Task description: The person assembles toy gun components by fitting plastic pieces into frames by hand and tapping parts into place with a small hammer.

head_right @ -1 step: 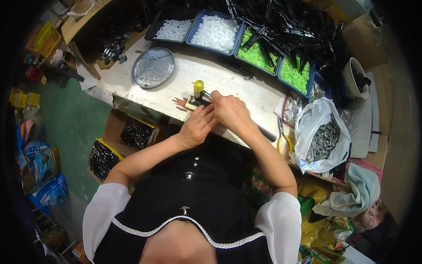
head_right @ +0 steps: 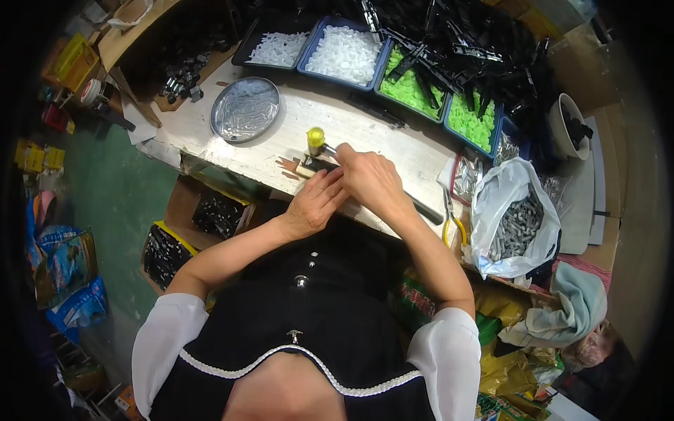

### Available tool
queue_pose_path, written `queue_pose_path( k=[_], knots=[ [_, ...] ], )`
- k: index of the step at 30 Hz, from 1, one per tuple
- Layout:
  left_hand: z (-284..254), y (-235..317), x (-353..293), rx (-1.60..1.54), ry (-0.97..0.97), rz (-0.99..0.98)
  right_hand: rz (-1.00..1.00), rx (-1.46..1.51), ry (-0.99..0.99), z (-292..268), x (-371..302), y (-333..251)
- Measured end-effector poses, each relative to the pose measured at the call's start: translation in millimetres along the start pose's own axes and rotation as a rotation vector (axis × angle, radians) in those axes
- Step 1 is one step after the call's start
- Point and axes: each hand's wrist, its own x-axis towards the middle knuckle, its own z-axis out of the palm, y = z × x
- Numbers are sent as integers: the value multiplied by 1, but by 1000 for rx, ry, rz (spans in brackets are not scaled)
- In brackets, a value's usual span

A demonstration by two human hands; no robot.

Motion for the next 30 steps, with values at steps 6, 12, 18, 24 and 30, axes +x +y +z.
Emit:
queue_pose_path(
  k=[6, 12, 18, 24, 30],
  knots=[
    [3, -2, 1, 28, -7, 40, 23, -63, -5, 14, 9, 13],
    [-25, -28, 24, -26, 50, -15, 125, -68, 397, 6, -40, 60],
    [-28, -63, 37, -204, -233, 98, 312, -378, 500, 23, -101, 116],
    [-24, -68, 80, -151, -177, 218, 139, -345, 761, 7, -91, 125],
    [39, -104, 123, 180, -141, 313, -96, -316, 736, -13, -15, 110]
  ],
)
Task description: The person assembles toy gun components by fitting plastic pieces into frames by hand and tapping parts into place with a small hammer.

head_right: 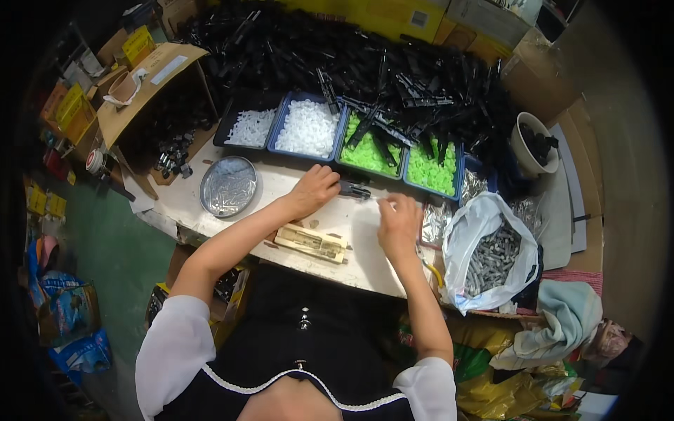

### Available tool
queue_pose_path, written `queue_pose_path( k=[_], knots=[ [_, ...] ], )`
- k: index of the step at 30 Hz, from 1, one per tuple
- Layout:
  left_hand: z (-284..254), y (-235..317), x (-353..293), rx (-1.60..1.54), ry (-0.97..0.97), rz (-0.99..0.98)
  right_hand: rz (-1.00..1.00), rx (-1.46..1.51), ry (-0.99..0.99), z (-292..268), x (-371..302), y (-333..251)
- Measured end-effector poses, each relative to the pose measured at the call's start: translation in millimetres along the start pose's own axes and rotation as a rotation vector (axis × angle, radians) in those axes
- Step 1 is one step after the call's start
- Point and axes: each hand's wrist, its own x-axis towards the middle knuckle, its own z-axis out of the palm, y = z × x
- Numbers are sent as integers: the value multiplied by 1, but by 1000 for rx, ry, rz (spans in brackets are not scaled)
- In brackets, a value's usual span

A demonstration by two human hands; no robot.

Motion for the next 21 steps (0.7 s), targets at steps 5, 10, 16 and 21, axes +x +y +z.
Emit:
queue_pose_path(
  k=[5, 10, 16, 21],
  knots=[
    [6, -4, 2, -4, 6, -12, -188, -25, 75, 60, 98, -10],
    [-43, -21, -34, -116, 272, -371, -196, -356, 148, 118, 188, -7],
    [-109, -99, -189, 140, 494, -1113, -77, -403, 43, 137, 216, -19],
    [-120, -122, -225, 224, 243, -1263, -64, -81, 396, 100, 213, -10]
  ],
)
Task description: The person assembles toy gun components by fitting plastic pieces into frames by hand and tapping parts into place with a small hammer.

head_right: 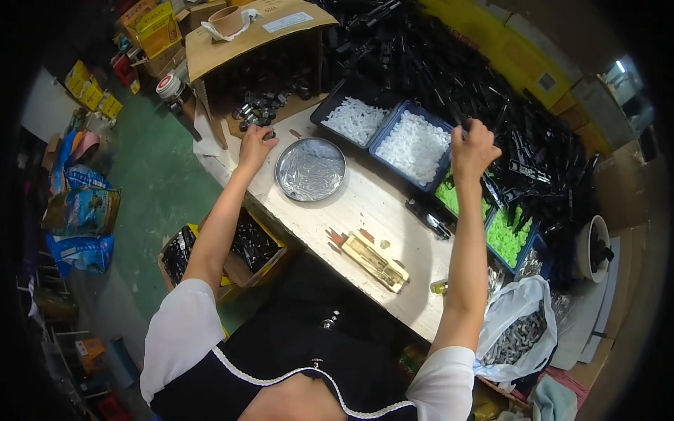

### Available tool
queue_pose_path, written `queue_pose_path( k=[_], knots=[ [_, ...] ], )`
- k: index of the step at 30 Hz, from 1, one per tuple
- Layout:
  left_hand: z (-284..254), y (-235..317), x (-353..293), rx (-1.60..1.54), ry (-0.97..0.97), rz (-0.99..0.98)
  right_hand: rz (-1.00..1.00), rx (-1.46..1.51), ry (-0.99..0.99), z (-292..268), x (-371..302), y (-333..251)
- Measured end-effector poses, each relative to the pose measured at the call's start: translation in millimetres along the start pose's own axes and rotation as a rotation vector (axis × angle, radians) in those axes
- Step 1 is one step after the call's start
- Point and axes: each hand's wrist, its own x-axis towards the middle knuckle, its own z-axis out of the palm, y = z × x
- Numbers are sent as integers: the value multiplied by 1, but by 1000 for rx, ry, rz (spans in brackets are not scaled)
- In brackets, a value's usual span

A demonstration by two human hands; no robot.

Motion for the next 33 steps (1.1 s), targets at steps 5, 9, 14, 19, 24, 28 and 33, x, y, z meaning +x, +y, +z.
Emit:
queue_pose_path(
  k=[5, 9, 14, 19, 24, 28, 33],
  knots=[
    [12, 13, -1, 187, 98, 29, 117, 366, -282, -116, -5, -18],
    [9, 8, -24, 144, 101, 105, -214, 324, -383, -180, -54, -31],
    [-17, 10, -66, 35, 102, 294, -201, 207, -715, -188, -152, -57],
    [-22, 6, -70, 2, 99, 368, -224, 251, -686, -161, -191, -77],
    [-27, -5, -78, -60, 104, 139, -264, 166, -705, -156, -205, -107],
    [-33, -7, -74, 156, 49, 167, -297, 117, -694, -146, -205, -120],
    [-63, 45, -81, -654, -31, -127, -312, 175, -730, -142, -208, -122]
  ],
)
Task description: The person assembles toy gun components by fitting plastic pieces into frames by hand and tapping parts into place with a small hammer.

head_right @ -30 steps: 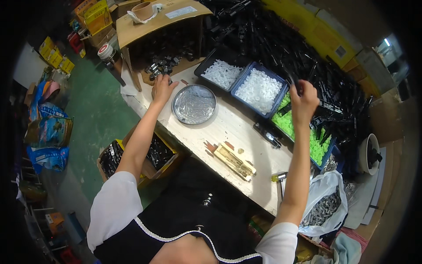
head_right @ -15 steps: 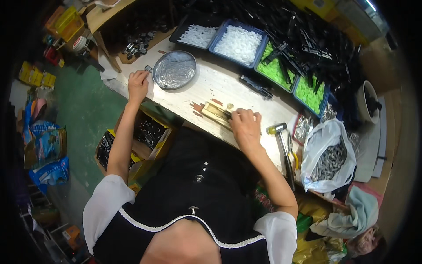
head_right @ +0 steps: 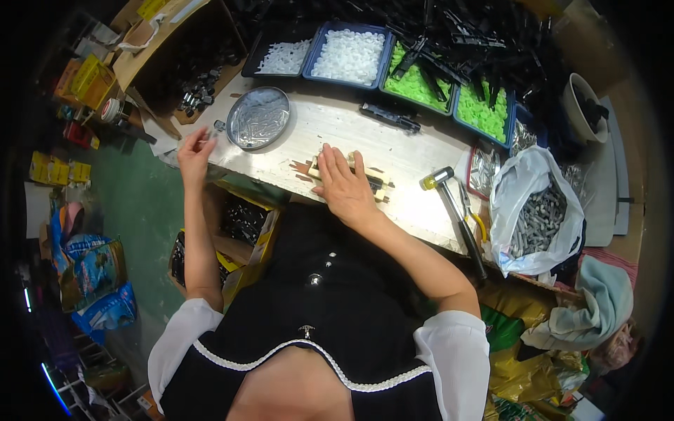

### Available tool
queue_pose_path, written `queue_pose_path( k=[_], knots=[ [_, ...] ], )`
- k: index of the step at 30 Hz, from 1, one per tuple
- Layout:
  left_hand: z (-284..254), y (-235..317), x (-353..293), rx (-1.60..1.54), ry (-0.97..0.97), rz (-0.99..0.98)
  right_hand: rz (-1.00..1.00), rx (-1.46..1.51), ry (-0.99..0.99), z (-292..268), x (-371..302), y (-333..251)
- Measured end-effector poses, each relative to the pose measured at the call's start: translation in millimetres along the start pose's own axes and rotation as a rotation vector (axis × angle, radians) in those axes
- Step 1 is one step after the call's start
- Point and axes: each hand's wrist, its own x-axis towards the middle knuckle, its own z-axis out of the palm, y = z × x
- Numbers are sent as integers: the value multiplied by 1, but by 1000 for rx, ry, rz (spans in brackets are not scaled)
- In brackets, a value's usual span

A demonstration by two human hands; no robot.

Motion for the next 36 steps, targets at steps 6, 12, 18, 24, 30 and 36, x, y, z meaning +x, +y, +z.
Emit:
queue_pose_path(
  k=[6, 12, 18, 24, 30, 36],
  knots=[
    [81, 75, -33, 5, -722, 188, 150, 527, 221, -11, -2, 16],
    [120, 89, -45, 83, -997, 326, 311, 731, 435, -14, -23, 29],
    [134, 73, -48, 164, -1037, 434, 289, 653, 439, -9, -27, 27],
    [128, 52, -59, -362, -826, -483, 285, 647, 470, -3, -28, 28],
    [134, 40, -69, -490, -754, -353, 302, 598, 474, -3, -23, 27],
    [135, 52, -62, -423, -814, -389, 314, 596, 470, -8, -22, 32]
  ],
)
